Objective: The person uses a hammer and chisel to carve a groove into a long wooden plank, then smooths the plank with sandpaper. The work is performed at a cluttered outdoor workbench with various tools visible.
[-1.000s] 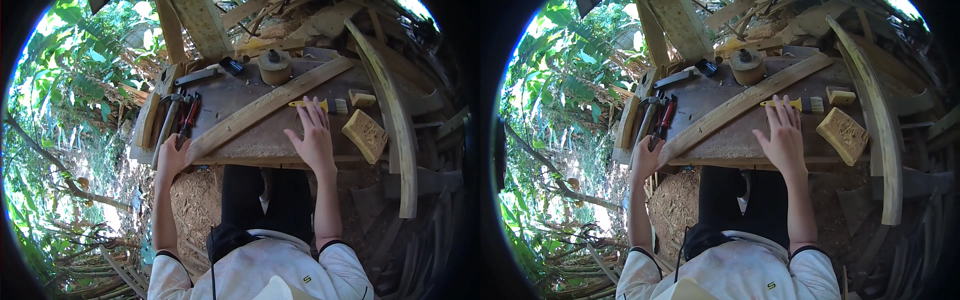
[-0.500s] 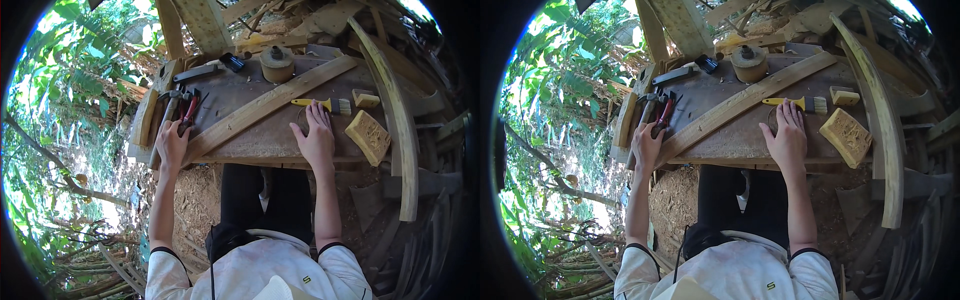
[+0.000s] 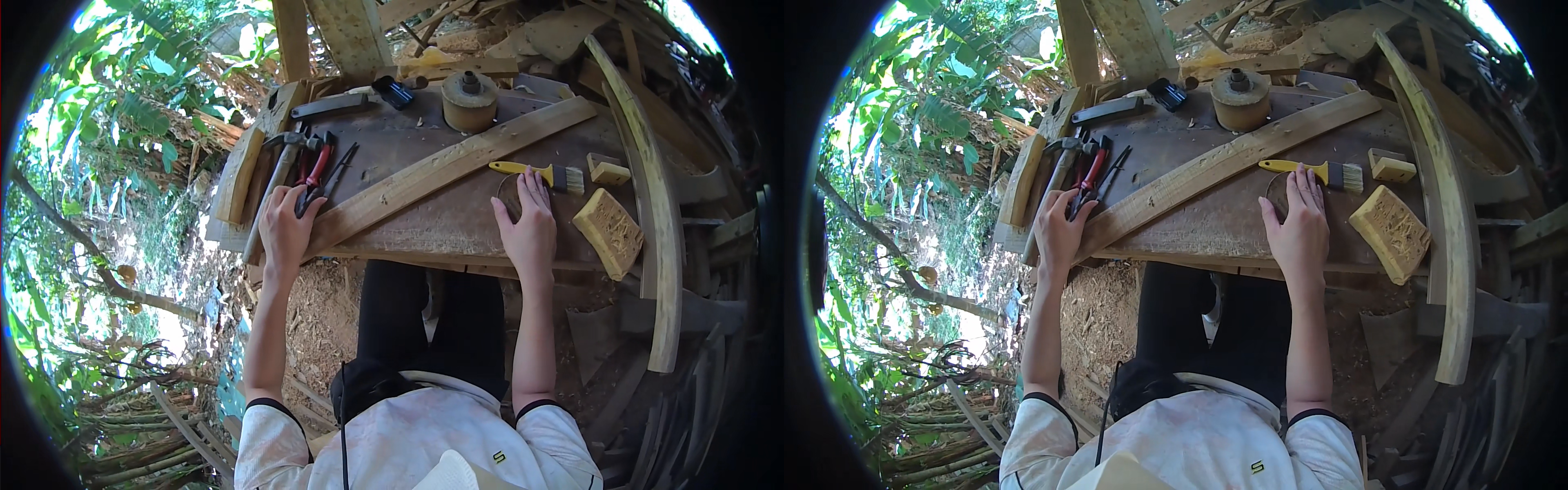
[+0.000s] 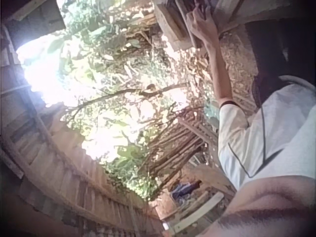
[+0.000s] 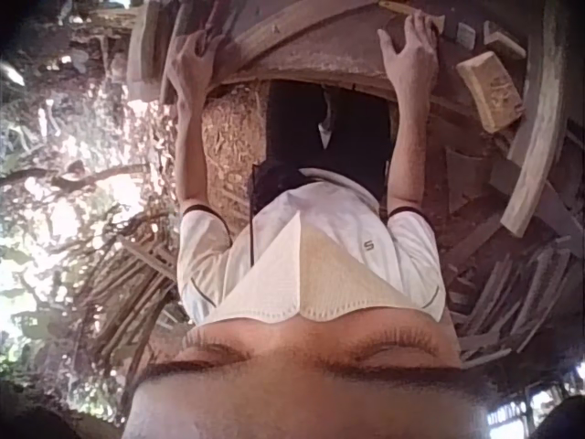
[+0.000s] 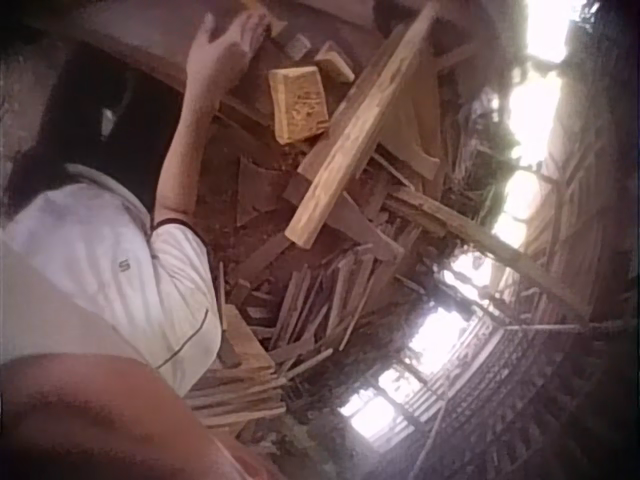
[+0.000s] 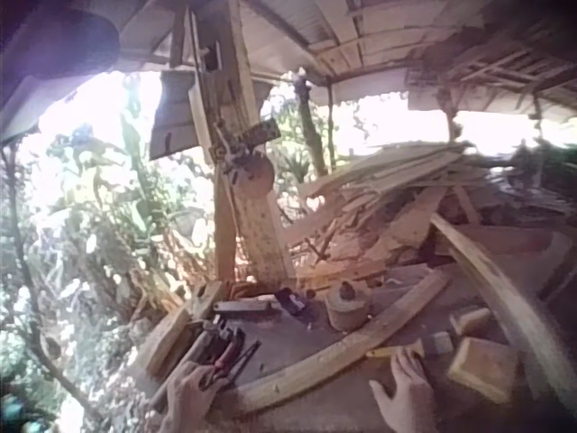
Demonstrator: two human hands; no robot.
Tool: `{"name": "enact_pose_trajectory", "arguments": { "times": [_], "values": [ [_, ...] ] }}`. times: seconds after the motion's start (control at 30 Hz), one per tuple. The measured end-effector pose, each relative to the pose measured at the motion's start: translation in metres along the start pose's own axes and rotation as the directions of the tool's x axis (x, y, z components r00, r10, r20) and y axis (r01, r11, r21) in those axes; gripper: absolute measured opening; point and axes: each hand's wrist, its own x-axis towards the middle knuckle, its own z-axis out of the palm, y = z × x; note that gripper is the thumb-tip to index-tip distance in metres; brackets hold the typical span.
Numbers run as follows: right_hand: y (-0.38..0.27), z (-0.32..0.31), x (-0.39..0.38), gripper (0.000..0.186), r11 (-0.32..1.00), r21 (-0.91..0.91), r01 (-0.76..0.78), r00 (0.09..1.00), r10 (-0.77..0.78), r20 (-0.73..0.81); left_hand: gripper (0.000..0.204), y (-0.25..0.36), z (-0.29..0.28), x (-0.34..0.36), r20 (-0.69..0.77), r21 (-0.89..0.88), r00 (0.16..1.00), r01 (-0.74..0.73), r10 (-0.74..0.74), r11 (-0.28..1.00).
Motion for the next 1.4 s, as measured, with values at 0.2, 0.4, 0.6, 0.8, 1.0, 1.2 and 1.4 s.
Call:
{"name": "enact_pose_trajectory", "arguments": {
  "times": [0.2, 0.4, 0.6, 0.8, 1.0, 1.2, 1.4],
  "values": [
    [0.0, 0.0, -0.003, 0.064, 1.0, 0.0, 0.007, 1.0, -0.007, -0.007, 0.034, -0.013, -0.031, -0.05, -0.262, -0.159, 0.963, 0.024, -0.065, 0.987],
    [-0.002, -0.011, -0.008, 0.065, 0.999, 0.034, 0.041, 0.998, -0.043, 0.043, 0.038, -0.048, -0.054, -0.139, -0.449, -0.273, 0.754, 0.394, -0.479, 0.877],
    [0.002, -0.01, -0.006, 0.066, 0.98, 0.117, 0.16, 0.979, -0.173, 0.112, 0.065, -0.069, -0.037, -0.168, -0.143, -0.409, 0.647, 0.65, -0.749, 0.64],
    [-0.013, -0.032, -0.013, 0.075, 0.945, 0.098, 0.311, 0.925, -0.325, 0.199, 0.026, -0.082, -0.022, -0.163, 0.191, -0.772, 0.625, 0.572, -0.757, 0.278],
    [-0.012, -0.042, -0.04, 0.056, 0.924, 0.187, 0.334, 0.875, -0.378, 0.302, 0.028, -0.066, -0.035, -0.188, 0.3, -0.826, 0.523, 0.561, -0.798, 0.057],
    [-0.032, -0.038, -0.05, 0.048, 0.868, 0.481, 0.122, 0.956, -0.233, 0.178, 0.027, -0.043, -0.051, -0.206, 0.332, -0.801, 0.513, 0.597, -0.791, 0.051],
    [-0.119, 0.01, -0.054, 0.04, 0.715, 0.473, 0.515, 0.819, -0.573, -0.027, 0.02, -0.009, -0.07, -0.194, 0.232, -0.882, 0.427, 0.472, -0.874, -0.003]
  ]
}}
